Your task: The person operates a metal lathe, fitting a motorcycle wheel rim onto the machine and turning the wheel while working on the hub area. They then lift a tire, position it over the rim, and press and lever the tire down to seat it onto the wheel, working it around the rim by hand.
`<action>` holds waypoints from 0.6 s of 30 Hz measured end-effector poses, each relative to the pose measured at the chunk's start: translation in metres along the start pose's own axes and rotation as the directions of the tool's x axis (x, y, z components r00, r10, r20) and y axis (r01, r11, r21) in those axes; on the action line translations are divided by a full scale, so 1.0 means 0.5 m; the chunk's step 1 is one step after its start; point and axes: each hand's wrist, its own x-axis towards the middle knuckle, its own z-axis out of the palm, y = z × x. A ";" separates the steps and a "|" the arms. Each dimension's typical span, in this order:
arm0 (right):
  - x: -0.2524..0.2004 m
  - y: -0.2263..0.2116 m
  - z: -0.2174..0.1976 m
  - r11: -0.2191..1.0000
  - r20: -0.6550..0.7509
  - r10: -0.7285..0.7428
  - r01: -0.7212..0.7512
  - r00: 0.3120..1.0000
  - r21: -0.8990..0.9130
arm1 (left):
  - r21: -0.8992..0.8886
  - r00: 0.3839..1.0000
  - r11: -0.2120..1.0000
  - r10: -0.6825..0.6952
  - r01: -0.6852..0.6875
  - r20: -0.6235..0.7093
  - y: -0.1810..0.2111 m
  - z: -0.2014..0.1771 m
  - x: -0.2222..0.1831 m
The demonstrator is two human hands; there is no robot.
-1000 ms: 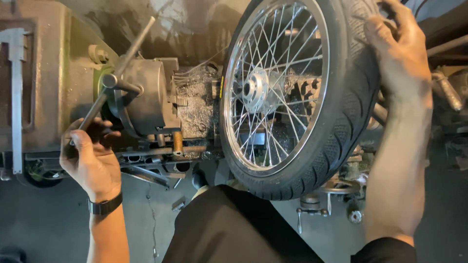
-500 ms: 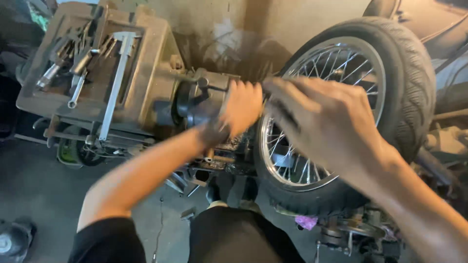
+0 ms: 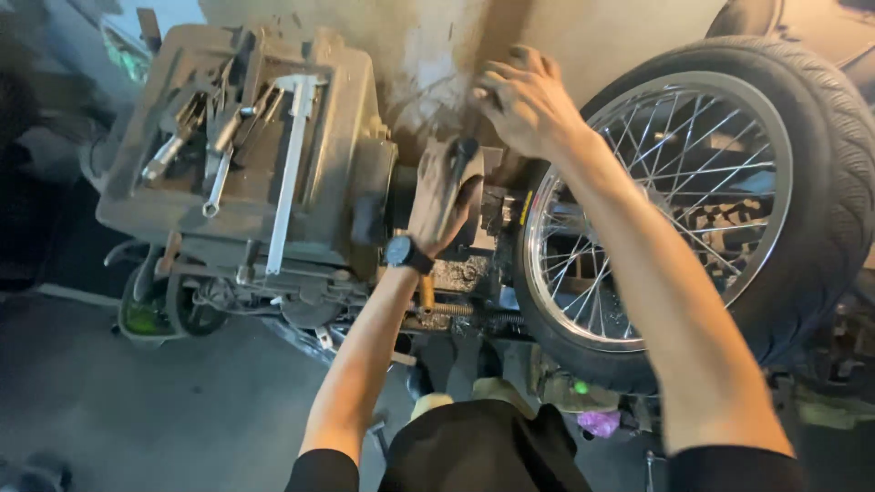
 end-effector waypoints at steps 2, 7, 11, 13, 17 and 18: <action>-0.004 -0.050 -0.098 0.965 0.332 0.216 -0.149 0.918 -0.216 | -0.122 0.992 0.992 -0.003 0.019 0.129 -0.047 0.022 0.008; -0.092 -0.258 -0.106 0.998 0.264 -0.055 0.042 0.963 0.057 | 0.075 0.967 0.986 0.126 -0.146 0.220 -0.143 0.053 -0.023; 0.101 -0.279 -0.006 0.941 0.357 -0.189 0.272 0.915 -0.199 | 0.173 0.972 0.973 0.119 -0.155 0.201 -0.145 0.033 -0.051; 0.128 -0.115 0.021 0.973 0.325 0.032 0.045 0.945 -0.227 | 0.174 0.968 0.968 0.146 -0.183 0.204 -0.135 0.053 -0.042; 0.012 0.032 -0.077 0.917 0.604 0.325 -0.088 0.728 -0.388 | 0.023 0.992 0.999 0.026 -0.029 0.120 -0.073 0.041 -0.019; -0.005 -0.012 -0.114 0.915 0.604 0.334 -0.097 0.723 -0.391 | 0.016 0.991 0.999 0.029 -0.031 0.127 -0.076 0.038 -0.015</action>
